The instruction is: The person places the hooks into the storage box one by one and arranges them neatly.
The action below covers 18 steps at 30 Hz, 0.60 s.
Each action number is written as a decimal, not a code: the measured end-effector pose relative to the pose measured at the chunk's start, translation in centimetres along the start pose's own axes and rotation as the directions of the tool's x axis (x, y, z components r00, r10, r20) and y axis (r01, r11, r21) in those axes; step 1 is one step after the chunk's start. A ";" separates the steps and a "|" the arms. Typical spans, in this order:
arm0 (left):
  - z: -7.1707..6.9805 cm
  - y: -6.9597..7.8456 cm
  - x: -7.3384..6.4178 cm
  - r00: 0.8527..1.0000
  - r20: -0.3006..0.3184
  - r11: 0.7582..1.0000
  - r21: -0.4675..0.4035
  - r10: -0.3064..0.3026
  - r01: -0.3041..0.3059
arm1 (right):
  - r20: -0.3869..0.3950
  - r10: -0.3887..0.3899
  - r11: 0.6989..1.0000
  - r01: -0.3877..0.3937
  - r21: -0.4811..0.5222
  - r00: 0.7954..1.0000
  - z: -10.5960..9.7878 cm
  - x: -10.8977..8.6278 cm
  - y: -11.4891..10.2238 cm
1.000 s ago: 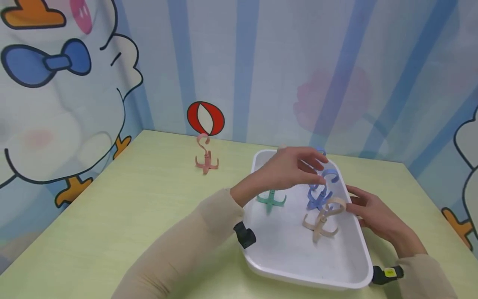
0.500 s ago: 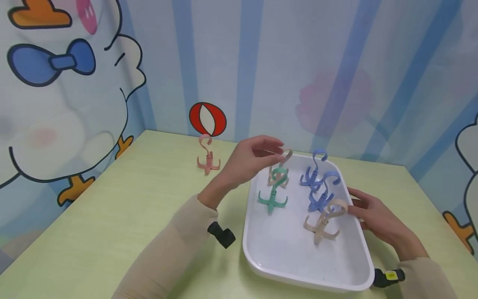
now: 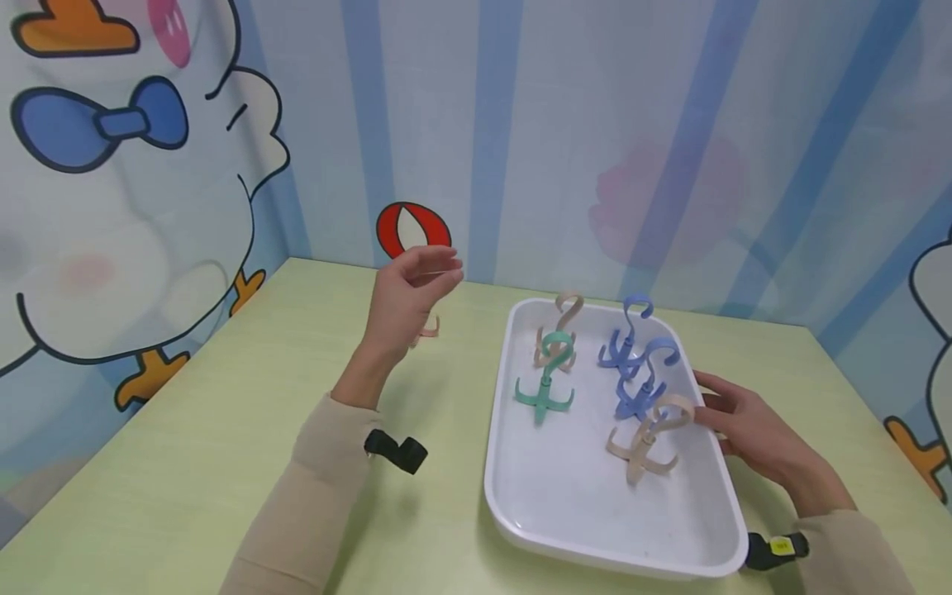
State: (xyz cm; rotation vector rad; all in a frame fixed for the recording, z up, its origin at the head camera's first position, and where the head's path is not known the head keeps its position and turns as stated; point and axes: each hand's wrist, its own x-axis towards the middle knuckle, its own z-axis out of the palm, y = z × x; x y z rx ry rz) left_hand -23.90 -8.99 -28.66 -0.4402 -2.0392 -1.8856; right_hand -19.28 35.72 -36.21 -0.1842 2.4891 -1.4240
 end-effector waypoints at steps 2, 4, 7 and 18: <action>-0.5 -0.2 0.1 1.000 -0.012 1.000 0.003 -0.012 0.012 | -0.003 0.004 1.000 -0.004 -0.006 1.000 0.0 0.0 0.0; -0.9 -0.3 0.2 0.999 -0.029 1.000 0.007 -0.023 0.023 | -0.006 0.008 1.000 -0.009 -0.014 1.000 0.0 0.0 0.1; -1.3 -0.5 0.3 0.998 -0.050 0.999 0.022 -0.033 0.034 | -0.009 0.012 1.000 -0.012 -0.022 1.000 0.1 0.0 0.2; -2.7 -1.1 0.7 0.993 -0.115 0.998 0.035 -0.040 0.044 | -0.008 0.000 1.000 0.000 -0.022 1.000 0.1 0.0 0.1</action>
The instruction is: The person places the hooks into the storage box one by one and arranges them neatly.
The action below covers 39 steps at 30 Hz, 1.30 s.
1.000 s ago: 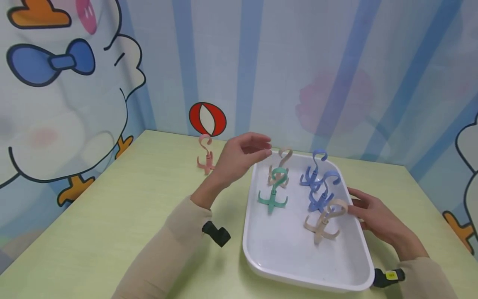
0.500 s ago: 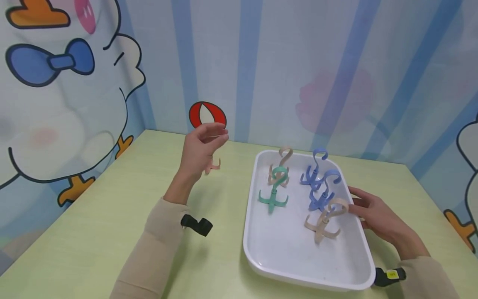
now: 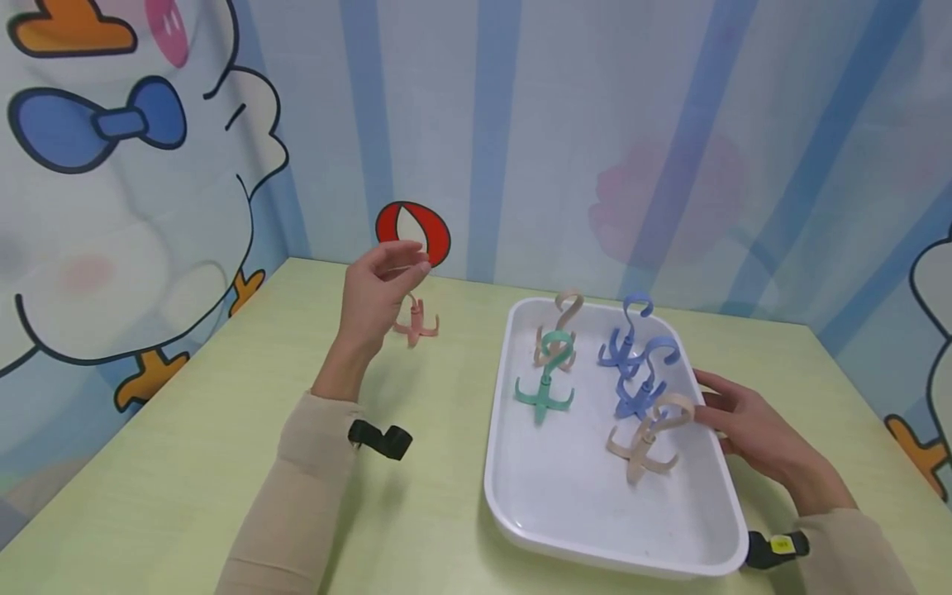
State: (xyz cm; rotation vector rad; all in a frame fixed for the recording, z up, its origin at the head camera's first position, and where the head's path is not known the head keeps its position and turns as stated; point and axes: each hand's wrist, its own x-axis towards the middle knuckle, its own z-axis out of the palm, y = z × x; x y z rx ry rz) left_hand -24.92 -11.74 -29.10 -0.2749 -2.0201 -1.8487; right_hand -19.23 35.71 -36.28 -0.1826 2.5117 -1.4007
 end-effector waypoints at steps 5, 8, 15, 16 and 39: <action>-0.6 0.0 0.2 0.999 -0.041 1.000 -0.006 -0.012 0.012 | -0.005 0.005 1.000 -0.005 -0.010 1.000 0.0 0.0 -0.1; -0.8 -0.2 0.3 0.999 -0.050 1.000 -0.003 -0.021 0.021 | -0.002 0.005 1.000 -0.005 -0.008 1.000 0.0 0.0 -0.1; -1.0 -0.9 0.5 0.997 -0.060 0.999 0.000 -0.040 0.040 | -0.004 0.014 1.000 -0.014 -0.014 1.000 0.1 0.0 0.0; -1.0 -1.0 0.5 0.997 -0.061 0.999 -0.004 -0.041 0.041 | -0.002 0.013 1.000 -0.013 -0.012 1.000 0.1 0.0 0.0; -1.2 -3.7 1.3 0.975 -0.168 0.985 0.065 -0.145 0.157 | 0.003 0.001 1.000 -0.001 0.005 1.000 -0.1 0.1 -0.1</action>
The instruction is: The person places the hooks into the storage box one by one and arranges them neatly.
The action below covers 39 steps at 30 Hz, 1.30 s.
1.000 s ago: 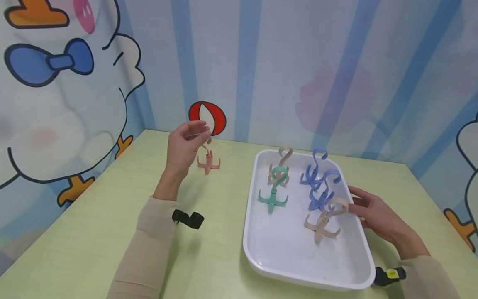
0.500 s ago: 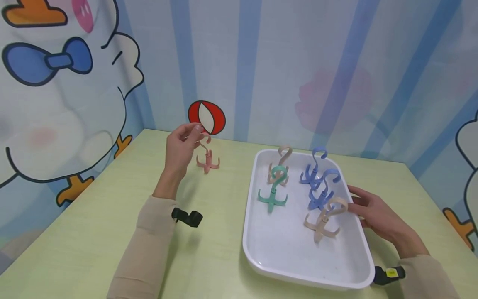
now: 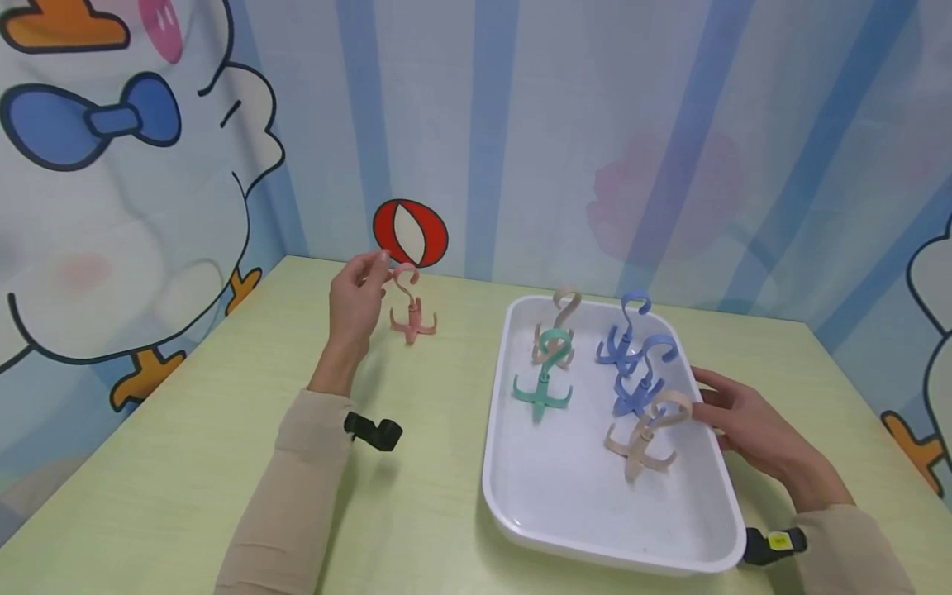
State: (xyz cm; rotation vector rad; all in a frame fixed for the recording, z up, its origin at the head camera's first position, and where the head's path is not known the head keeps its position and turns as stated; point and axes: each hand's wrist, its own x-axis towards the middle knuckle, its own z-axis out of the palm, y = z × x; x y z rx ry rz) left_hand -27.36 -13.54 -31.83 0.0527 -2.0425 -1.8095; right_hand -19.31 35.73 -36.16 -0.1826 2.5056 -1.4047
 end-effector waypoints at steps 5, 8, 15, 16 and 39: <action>-0.1 -0.6 0.4 0.999 0.023 0.999 0.011 -0.036 0.036 | -0.005 -0.006 1.000 0.006 0.006 1.000 0.0 -0.1 0.0; -0.1 -1.1 0.6 0.997 0.063 0.999 0.016 -0.038 0.037 | -0.008 -0.007 1.000 0.007 0.009 1.000 0.0 -0.2 0.0; 0.2 -2.0 1.2 0.990 0.135 0.999 -0.014 -0.029 0.031 | -0.010 -0.001 1.000 0.001 0.014 1.000 0.0 -0.2 -0.1; 0.3 -2.0 1.3 0.990 0.141 0.999 -0.016 -0.028 0.031 | -0.011 -0.003 1.000 0.003 0.015 1.000 0.0 -0.2 -0.2; 1.4 -4.3 3.1 0.981 0.167 0.993 -0.038 -0.102 0.110 | -0.001 -0.007 0.999 0.007 0.053 1.000 0.0 -0.2 0.0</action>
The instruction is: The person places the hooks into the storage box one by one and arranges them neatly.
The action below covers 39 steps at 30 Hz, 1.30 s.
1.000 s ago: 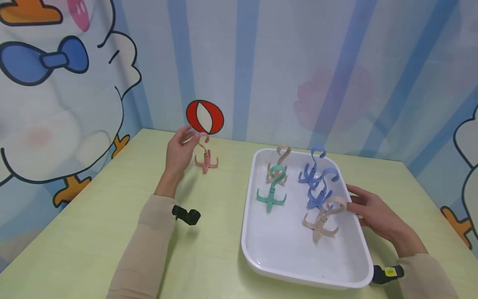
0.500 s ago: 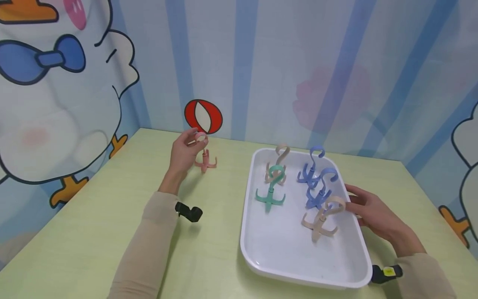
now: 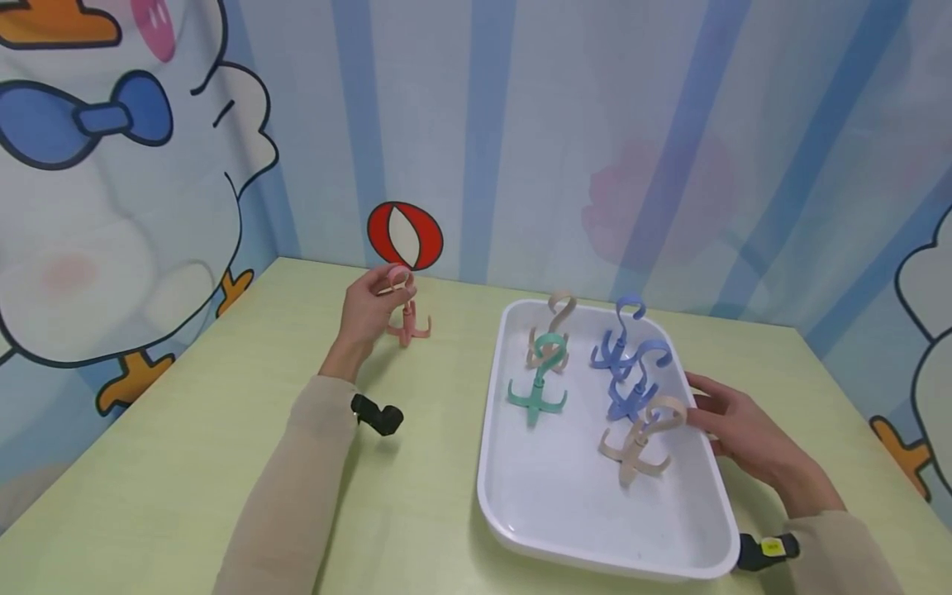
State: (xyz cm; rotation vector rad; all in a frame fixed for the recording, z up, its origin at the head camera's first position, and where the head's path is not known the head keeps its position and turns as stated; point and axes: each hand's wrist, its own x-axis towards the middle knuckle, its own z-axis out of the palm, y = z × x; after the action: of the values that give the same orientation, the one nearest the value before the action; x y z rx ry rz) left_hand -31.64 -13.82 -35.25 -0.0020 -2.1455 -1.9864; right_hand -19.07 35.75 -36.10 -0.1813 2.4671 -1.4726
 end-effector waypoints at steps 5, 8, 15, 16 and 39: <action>0.2 -0.1 0.5 0.999 0.015 0.999 -0.009 -0.034 0.034 | -0.004 -0.001 1.000 0.001 -0.009 1.000 0.0 0.0 0.0; 0.4 -0.1 0.5 0.999 0.017 0.999 -0.017 -0.044 0.044 | -0.005 0.000 1.000 0.000 -0.011 1.000 0.0 0.1 0.0; 0.2 -0.2 0.5 0.999 0.027 0.998 -0.057 -0.019 0.020 | -0.001 -0.015 1.000 0.015 -0.006 1.000 -0.1 0.1 0.2; 0.2 -0.2 0.5 0.999 0.032 0.998 -0.064 -0.015 0.017 | 0.000 -0.018 1.000 0.018 -0.007 1.000 -0.1 0.1 0.2; -1.1 1.4 -1.4 0.994 0.100 0.997 -0.064 -0.038 0.045 | 0.013 -0.014 1.000 0.015 -0.019 1.000 0.1 0.4 -0.1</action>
State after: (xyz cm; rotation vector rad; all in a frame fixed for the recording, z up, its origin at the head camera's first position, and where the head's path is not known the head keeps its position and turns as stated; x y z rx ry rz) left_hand -29.91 -14.62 -34.00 -0.0682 -2.1549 -2.1220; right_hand -19.46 35.47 -36.10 -0.2125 2.4753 -1.4494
